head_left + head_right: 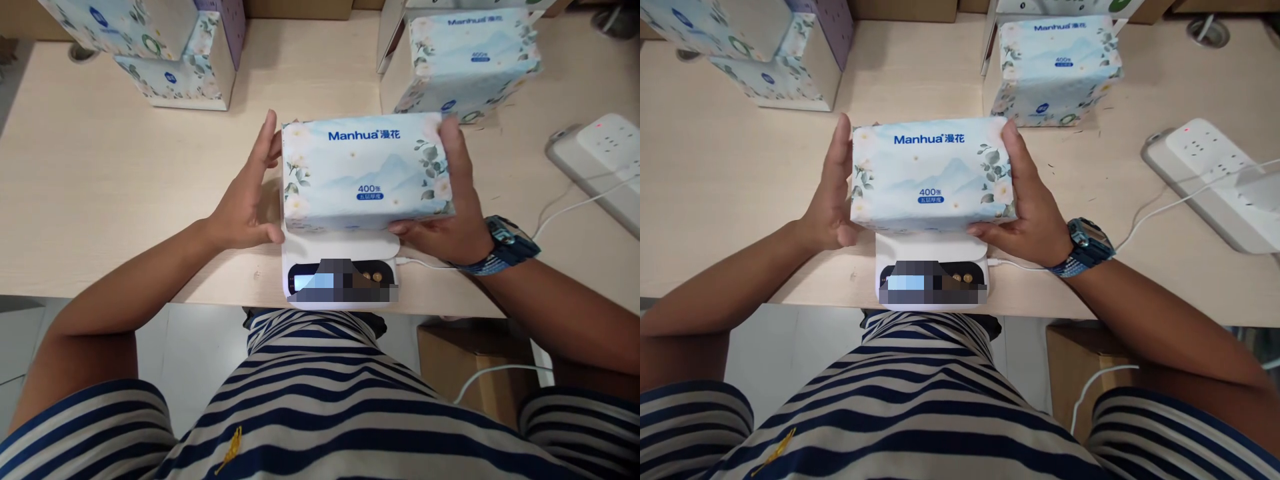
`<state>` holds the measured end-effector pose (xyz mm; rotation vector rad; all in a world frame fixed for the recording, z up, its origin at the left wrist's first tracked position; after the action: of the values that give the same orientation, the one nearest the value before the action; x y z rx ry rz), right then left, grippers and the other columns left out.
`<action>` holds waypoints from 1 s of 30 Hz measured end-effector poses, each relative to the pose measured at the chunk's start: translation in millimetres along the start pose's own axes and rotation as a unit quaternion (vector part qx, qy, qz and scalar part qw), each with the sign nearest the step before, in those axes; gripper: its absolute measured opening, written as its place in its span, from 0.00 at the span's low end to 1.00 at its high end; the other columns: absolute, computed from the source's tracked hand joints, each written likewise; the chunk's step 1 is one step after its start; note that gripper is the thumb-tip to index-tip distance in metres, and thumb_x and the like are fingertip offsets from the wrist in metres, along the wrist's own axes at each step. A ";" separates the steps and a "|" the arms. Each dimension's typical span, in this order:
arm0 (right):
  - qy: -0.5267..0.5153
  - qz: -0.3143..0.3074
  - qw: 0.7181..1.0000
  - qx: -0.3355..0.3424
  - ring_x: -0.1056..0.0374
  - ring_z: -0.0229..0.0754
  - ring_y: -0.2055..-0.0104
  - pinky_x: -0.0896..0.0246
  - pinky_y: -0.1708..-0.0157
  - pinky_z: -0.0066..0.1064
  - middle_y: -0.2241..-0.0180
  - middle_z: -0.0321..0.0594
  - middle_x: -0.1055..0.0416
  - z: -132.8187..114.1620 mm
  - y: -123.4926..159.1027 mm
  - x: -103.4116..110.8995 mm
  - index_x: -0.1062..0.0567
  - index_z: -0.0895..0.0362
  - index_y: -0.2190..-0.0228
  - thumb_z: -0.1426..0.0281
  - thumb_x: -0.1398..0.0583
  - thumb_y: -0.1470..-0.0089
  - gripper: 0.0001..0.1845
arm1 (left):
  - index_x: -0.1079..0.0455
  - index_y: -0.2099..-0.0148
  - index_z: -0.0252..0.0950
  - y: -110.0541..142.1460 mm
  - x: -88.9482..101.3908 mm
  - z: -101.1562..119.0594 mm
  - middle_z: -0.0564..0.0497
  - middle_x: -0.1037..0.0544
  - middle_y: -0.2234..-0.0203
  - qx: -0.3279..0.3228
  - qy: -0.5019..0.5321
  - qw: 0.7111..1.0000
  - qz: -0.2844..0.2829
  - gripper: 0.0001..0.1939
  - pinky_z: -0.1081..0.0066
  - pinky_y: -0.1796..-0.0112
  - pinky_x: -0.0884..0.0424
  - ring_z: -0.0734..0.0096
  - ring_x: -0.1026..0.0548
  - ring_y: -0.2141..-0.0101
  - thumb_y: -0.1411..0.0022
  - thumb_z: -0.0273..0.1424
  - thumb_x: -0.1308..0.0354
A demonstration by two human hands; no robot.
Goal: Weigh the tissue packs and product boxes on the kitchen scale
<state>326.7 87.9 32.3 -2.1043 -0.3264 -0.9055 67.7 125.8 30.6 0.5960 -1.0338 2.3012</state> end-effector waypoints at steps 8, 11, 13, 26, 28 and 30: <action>-0.052 0.051 0.991 0.112 0.62 0.41 0.16 0.54 0.18 0.38 0.20 0.35 0.62 -2.7 -7.0 4.8 0.63 0.50 0.20 0.31 0.35 0.47 0.73 | 0.66 0.18 0.58 2.8 12.8 -1.7 0.41 0.45 0.20 0.043 -0.021 0.995 0.082 0.54 0.44 0.35 0.28 0.42 0.36 0.25 0.38 0.75 0.69; -0.050 0.069 0.991 0.105 0.64 0.49 0.15 0.51 0.18 0.46 0.19 0.33 0.64 3.1 -6.5 6.2 0.63 0.45 0.21 0.27 0.34 0.55 0.77 | 0.63 0.19 0.62 3.5 13.9 -2.2 0.45 0.43 0.21 0.065 -0.015 0.993 0.095 0.51 0.45 0.35 0.28 0.45 0.35 0.25 0.37 0.74 0.69; -0.045 0.071 0.991 0.103 0.66 0.51 0.15 0.55 0.17 0.49 0.19 0.30 0.67 1.8 -5.7 8.0 0.63 0.42 0.21 0.26 0.35 0.55 0.76 | 0.59 0.20 0.63 4.2 15.7 -2.2 0.47 0.42 0.21 0.076 -0.008 0.991 0.110 0.49 0.46 0.35 0.28 0.46 0.34 0.25 0.36 0.74 0.68; -0.040 0.094 0.994 0.038 0.62 0.50 0.16 0.59 0.14 0.46 0.21 0.12 0.65 -3.6 -5.6 21.2 0.58 0.30 0.23 0.26 0.39 0.49 0.64 | 0.55 0.20 0.60 6.6 15.3 -12.0 0.49 0.42 0.21 0.092 0.018 0.989 0.114 0.50 0.50 0.34 0.30 0.46 0.36 0.26 0.37 0.72 0.64; -0.043 0.098 0.993 0.050 0.60 0.48 0.16 0.59 0.14 0.43 0.21 0.12 0.64 -6.3 -6.5 21.5 0.58 0.32 0.22 0.28 0.39 0.47 0.62 | 0.55 0.20 0.60 6.3 15.8 -11.1 0.49 0.41 0.21 0.094 0.014 0.989 0.117 0.50 0.51 0.34 0.29 0.47 0.36 0.26 0.37 0.72 0.64; -0.039 0.096 0.993 0.060 0.61 0.47 0.16 0.59 0.14 0.42 0.21 0.13 0.65 -8.1 -7.2 21.5 0.58 0.34 0.22 0.29 0.39 0.46 0.62 | 0.56 0.20 0.59 5.2 16.3 -8.9 0.49 0.42 0.21 0.089 0.009 0.990 0.112 0.50 0.51 0.34 0.29 0.47 0.36 0.26 0.36 0.72 0.66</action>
<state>334.3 84.8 54.9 -2.0239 -0.2092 -0.6760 50.6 134.5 31.9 0.5508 -0.9355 2.6114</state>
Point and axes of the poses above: each hand's wrist, its own y-axis away from the middle knuckle, its own x-axis out of the back of the hand, z = x × y, the point moved 9 cm from there along -y, towards the middle knuckle
